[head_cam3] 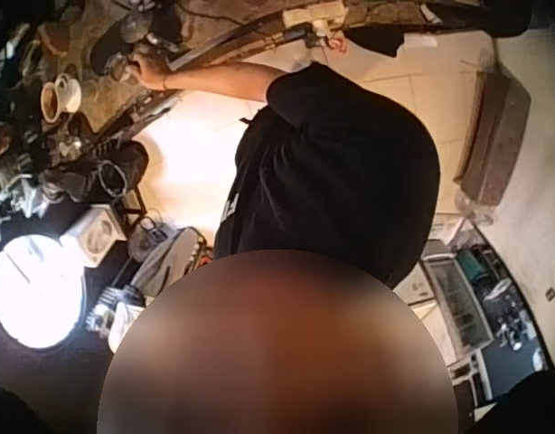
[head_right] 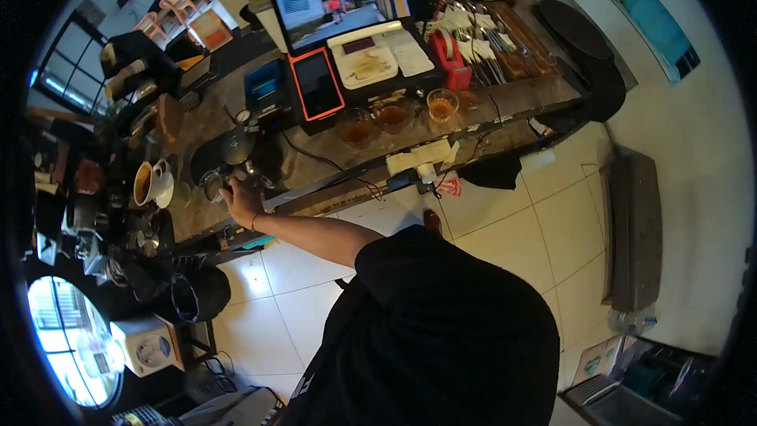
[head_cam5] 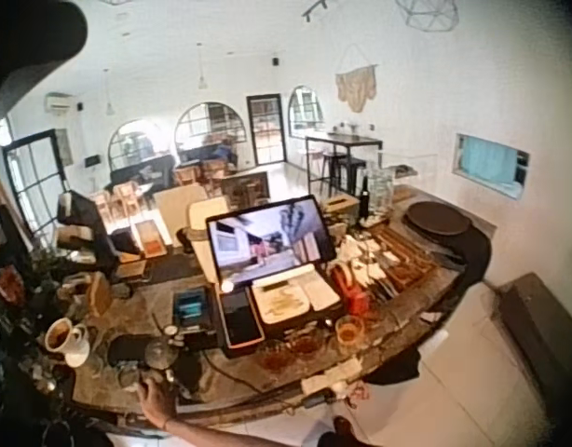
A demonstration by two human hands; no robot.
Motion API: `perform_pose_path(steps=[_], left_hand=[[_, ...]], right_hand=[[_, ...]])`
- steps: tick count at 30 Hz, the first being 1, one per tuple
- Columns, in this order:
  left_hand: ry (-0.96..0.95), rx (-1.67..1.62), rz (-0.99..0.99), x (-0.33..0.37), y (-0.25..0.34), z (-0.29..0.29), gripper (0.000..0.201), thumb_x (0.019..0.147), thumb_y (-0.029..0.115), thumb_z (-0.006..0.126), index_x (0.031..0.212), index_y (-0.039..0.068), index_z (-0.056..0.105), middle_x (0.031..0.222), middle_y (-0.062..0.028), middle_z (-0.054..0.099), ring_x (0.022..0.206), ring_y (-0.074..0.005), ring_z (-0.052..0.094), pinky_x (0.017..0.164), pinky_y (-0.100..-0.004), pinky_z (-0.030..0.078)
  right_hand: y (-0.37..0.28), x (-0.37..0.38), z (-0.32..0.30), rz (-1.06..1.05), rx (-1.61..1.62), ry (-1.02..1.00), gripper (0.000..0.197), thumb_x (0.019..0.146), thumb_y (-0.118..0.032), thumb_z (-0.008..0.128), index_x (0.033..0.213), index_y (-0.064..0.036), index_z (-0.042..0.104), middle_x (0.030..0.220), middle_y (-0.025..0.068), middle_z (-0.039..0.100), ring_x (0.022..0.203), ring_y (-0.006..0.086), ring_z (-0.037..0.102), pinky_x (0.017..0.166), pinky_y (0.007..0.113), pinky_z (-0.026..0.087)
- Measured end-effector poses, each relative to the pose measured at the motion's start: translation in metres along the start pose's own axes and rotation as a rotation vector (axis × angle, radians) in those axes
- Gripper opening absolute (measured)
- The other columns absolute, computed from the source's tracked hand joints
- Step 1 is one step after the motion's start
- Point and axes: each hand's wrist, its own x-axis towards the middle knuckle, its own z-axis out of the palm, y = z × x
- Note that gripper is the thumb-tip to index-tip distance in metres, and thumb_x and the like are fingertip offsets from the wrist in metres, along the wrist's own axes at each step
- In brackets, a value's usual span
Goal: Pouring coffee from a glass pitcher into small cups and carrying them.
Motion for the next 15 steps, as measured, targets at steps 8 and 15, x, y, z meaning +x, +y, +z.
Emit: perform_pose_path(steps=[8,15], left_hand=[[0.228,-0.544,-0.265,-0.005,-0.066,-0.016,0.052,0.095,0.051,0.06,0.12,0.006,0.059,0.108,-0.0097,0.068,0.09,-0.0236,0.064,0.074,-0.0364,0.052],[0.301,-0.631,-0.009,0.017,0.07,-0.078,0.056,0.095,0.045,0.06,0.133,0.005,0.051,0.127,-0.0152,0.063,0.113,-0.0283,0.062,0.097,-0.0424,0.047]], right_hand=[[-0.002,-0.001,-0.019,0.101,0.129,-0.23,0.034,0.094,-0.041,0.061,0.091,-0.007,0.06,0.079,0.0176,0.063,0.076,0.0378,0.062,0.068,0.048,0.047],[-0.002,0.0,-0.026,0.137,0.115,-0.377,0.045,0.096,-0.048,0.056,0.099,-0.0026,0.058,0.09,0.0228,0.066,0.088,0.0424,0.063,0.073,0.049,0.049]])
